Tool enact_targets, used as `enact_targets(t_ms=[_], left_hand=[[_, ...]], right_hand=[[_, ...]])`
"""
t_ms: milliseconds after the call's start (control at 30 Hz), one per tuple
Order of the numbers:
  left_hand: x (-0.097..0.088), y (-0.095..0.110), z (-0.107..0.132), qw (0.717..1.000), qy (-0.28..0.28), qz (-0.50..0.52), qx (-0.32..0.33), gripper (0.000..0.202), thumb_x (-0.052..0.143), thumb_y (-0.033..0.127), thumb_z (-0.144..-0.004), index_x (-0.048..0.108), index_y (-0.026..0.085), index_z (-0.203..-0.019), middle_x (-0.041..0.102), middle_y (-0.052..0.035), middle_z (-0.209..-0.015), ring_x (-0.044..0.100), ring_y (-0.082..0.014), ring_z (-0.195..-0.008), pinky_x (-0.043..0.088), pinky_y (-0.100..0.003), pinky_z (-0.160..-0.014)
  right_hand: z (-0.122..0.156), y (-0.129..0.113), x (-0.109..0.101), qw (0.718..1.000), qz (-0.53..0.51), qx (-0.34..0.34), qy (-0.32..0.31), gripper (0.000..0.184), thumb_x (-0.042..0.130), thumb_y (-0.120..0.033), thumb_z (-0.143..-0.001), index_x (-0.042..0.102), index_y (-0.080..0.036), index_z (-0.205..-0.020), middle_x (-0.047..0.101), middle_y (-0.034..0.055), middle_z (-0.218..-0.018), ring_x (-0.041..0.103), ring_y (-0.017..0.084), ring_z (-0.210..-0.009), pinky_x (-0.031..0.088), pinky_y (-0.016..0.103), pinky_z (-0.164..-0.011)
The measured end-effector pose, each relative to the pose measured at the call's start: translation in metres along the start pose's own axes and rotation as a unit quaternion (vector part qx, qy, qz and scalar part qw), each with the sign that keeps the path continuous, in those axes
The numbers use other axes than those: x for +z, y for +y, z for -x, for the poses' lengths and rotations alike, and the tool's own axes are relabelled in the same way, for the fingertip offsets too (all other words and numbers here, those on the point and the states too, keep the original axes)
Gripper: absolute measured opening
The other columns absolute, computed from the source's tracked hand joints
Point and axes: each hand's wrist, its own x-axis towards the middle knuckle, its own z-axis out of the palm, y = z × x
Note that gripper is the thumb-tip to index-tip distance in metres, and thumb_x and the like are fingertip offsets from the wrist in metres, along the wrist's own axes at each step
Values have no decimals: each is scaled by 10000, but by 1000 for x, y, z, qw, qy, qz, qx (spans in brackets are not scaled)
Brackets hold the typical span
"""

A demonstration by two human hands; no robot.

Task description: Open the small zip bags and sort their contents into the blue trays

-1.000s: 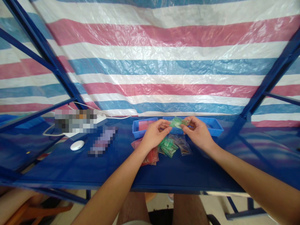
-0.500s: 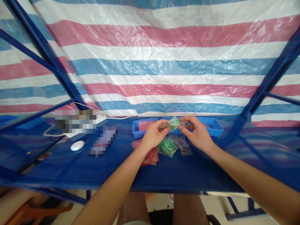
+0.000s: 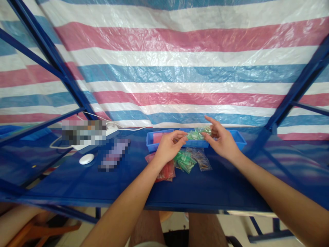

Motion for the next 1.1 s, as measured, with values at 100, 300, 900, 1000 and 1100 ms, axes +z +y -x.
enact_targets(t_ms=[100, 300, 900, 1000, 1100], left_hand=[[-2, 2, 1, 999, 2, -31, 13, 301, 668, 418, -966, 731, 180, -1138, 800, -87, -1019, 760, -221, -931, 595, -313, -801], [-1, 15, 4, 987, -17, -152, 52, 230, 652, 373, -971, 769, 190, -1045, 797, -48, -920, 731, -191, -810, 540, -284, -717], [0, 12, 13, 938, -194, -240, 157, 443, 812, 523, -827, 774, 213, -1141, 760, -112, -1141, 718, -270, -1071, 526, -370, -1026], [0, 10, 12, 935, -207, -244, 152, 485, 849, 498, -793, 767, 213, -1177, 750, -114, -1177, 716, -274, -1096, 521, -374, -1048], [-1, 9, 11, 936, -211, -239, 145, 422, 835, 415, -821, 769, 215, -1187, 756, -108, -1168, 723, -263, -1072, 531, -367, -1023]], right_hand=[[-8, 7, -21, 986, 143, -72, 35, 557, 534, -439, -1021, 502, -281, -1554, 718, 93, -1117, 671, 256, -817, 563, 453, -885], [-20, 28, -49, 952, 274, -91, 102, 392, 484, -384, -1036, 660, -190, -1326, 712, 150, -1106, 689, 295, -930, 550, 444, -911], [-9, 30, -14, 984, 126, -93, -82, 457, 679, -521, -943, 707, -284, -1332, 730, 95, -1282, 671, 327, -1189, 540, 511, -1055], [-7, 31, -8, 962, 190, -148, -127, 369, 688, -493, -943, 771, -276, -1231, 737, 120, -1262, 607, 363, -1289, 477, 564, -1136], [-7, 33, -7, 956, 216, -150, -132, 356, 647, -467, -975, 766, -264, -1242, 760, 125, -1216, 597, 367, -1313, 456, 588, -1158]])
